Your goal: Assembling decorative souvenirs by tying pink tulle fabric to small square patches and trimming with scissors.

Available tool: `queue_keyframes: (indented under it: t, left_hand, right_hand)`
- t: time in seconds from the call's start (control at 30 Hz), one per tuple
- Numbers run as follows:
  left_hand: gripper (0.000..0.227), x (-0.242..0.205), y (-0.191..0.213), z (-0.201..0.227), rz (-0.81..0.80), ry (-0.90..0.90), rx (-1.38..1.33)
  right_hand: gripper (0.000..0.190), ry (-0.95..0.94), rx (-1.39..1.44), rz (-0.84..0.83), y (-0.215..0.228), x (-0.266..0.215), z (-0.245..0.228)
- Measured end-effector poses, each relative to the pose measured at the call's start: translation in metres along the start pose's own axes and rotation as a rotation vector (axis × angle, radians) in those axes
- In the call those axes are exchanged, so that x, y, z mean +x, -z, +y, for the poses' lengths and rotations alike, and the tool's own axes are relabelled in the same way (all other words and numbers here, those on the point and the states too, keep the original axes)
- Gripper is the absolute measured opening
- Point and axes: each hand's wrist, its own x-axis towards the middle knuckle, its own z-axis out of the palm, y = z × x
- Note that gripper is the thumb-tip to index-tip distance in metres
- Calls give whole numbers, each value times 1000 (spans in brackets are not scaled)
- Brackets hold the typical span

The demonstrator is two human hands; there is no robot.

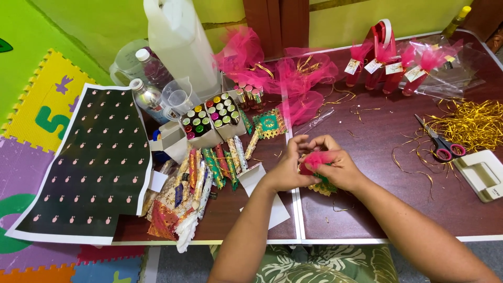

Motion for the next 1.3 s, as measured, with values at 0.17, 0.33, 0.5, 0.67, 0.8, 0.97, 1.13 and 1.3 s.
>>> queue_keyframes:
  t: [0.17,0.33,0.5,0.67,0.8,0.97,1.13,1.3]
  left_hand:
    - [107,12,-8,-63,23,-75,-238]
    - [101,23,-19,-101,-8,-87,-418]
    - [92,26,-27,-109,15,-65,-369]
    - [88,21,-32,-81,19,-47,-305]
    - [84,19,-36,-64,12,-18,-249]
    - [80,22,-37,-61,16,-19,-183]
    - [69,17,-44,-22,53,56,26]
    - [42,17,-53,-24,61,147,266]
  right_hand:
    - [12,106,-199,-3,7,0,-8]
    - [11,152,-284,-17,15,2,-13]
    - [7,153,-304,-91,24,3,-16]
    - [7,129,-251,-119,24,2,-29]
    - [8,129,-249,-125,27,2,-36]
    - [10,72,-333,-66,21,-2,-54]
    - [6,-24,-394,-27,23,-4,-65]
    - [12,-125,-401,-21,30,-8,-63]
